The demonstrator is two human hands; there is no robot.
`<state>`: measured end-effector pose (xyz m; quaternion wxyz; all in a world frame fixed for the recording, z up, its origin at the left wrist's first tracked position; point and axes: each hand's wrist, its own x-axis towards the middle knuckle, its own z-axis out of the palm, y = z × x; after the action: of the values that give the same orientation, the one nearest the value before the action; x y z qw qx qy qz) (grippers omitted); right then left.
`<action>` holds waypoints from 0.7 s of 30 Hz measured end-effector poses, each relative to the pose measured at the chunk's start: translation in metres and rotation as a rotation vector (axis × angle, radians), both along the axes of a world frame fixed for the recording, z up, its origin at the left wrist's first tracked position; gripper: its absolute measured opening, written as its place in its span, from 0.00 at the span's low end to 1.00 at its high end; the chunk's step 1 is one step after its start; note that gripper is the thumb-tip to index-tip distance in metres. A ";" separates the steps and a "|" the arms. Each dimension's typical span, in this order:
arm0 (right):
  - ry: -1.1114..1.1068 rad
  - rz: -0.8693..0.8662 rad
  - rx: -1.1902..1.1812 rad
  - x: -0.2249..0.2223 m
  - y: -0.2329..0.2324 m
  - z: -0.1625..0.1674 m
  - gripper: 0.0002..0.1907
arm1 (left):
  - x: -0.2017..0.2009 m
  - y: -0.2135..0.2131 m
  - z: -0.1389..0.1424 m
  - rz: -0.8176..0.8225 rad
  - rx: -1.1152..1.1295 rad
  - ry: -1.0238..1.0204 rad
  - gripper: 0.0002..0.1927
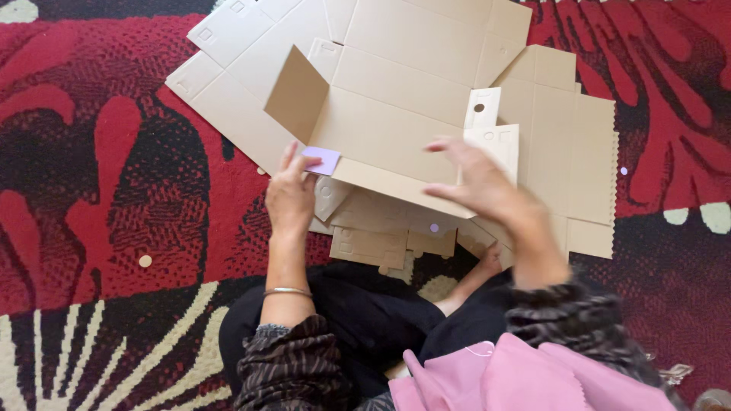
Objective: The person assembles a light purple shoebox by folding the cardboard flaps, inserting a decorative insert, and closing the lid. They then place the finished box aside and begin folding another flat cardboard piece.
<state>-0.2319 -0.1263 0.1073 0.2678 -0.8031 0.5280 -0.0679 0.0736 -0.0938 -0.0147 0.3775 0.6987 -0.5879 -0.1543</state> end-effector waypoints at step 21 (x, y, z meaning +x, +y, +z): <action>-0.253 -0.149 0.395 -0.016 -0.008 -0.097 0.20 | -0.136 0.055 0.009 -0.429 0.217 -0.239 0.47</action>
<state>-0.2477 -0.1347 0.0104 0.4779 -0.6790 0.5511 -0.0828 -0.0620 -0.0391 -0.0057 0.1869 0.6078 -0.7429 -0.2091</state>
